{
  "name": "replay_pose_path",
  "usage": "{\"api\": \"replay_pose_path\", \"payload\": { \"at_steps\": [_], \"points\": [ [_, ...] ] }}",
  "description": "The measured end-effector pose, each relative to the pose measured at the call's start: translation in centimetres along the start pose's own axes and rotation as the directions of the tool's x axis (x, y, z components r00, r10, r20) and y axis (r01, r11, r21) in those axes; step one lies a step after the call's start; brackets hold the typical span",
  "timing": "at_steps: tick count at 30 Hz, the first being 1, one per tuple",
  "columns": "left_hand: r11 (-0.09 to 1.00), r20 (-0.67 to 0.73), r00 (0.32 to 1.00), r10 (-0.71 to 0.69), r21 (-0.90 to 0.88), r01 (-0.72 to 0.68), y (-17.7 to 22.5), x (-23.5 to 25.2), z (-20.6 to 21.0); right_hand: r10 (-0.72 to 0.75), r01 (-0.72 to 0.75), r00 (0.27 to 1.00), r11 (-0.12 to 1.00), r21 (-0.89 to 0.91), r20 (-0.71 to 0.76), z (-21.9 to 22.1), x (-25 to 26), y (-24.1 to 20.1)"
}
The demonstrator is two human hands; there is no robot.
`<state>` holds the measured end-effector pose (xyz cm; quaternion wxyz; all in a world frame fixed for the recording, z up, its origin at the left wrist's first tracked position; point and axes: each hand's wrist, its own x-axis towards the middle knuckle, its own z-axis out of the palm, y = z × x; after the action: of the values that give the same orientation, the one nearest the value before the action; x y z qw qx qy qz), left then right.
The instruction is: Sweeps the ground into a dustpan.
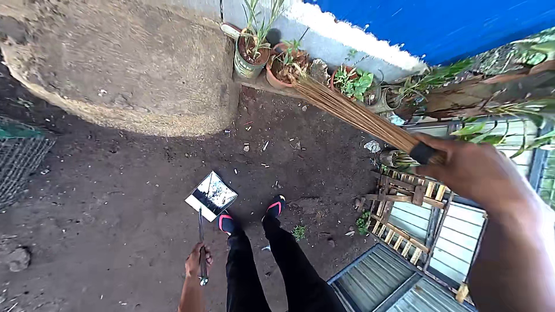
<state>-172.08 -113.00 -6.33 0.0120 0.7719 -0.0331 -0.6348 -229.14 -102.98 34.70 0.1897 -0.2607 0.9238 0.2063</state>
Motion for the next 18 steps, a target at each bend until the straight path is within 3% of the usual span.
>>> {"api": "replay_pose_path", "payload": {
  "at_steps": [4, 8, 12, 15, 18],
  "points": [
    [1.0, -0.004, 1.0, 0.001, -0.015, -0.001, 0.0, -0.8, 1.3, 0.065, -0.068, 0.997, 0.996, 0.061, 0.048, 0.4, -2.8, 1.3],
    [0.999, 0.03, 1.0, -0.003, -0.048, 0.004, 0.1, -1.2, 2.2, 0.065, -0.092, 0.985, 0.983, 0.161, 0.162, 5.1, -2.4, -0.5],
    [0.998, 0.053, 0.998, 0.018, -0.069, -0.014, 0.3, -2.2, 2.9, -0.023, -0.025, 0.964, 0.984, 0.177, 0.265, 12.1, 0.4, -4.6],
    [0.998, 0.061, 0.998, 0.031, -0.054, -0.028, 0.1, -2.4, 3.6, -0.115, 0.065, 0.967, 0.975, 0.214, 0.229, 19.7, 4.5, -9.5],
    [0.996, 0.058, 0.997, 0.054, -0.069, -0.05, 0.2, -2.8, 5.0, -0.164, 0.111, 0.93, 0.978, 0.174, 0.328, 28.0, 7.5, -14.3]
  ]
}}
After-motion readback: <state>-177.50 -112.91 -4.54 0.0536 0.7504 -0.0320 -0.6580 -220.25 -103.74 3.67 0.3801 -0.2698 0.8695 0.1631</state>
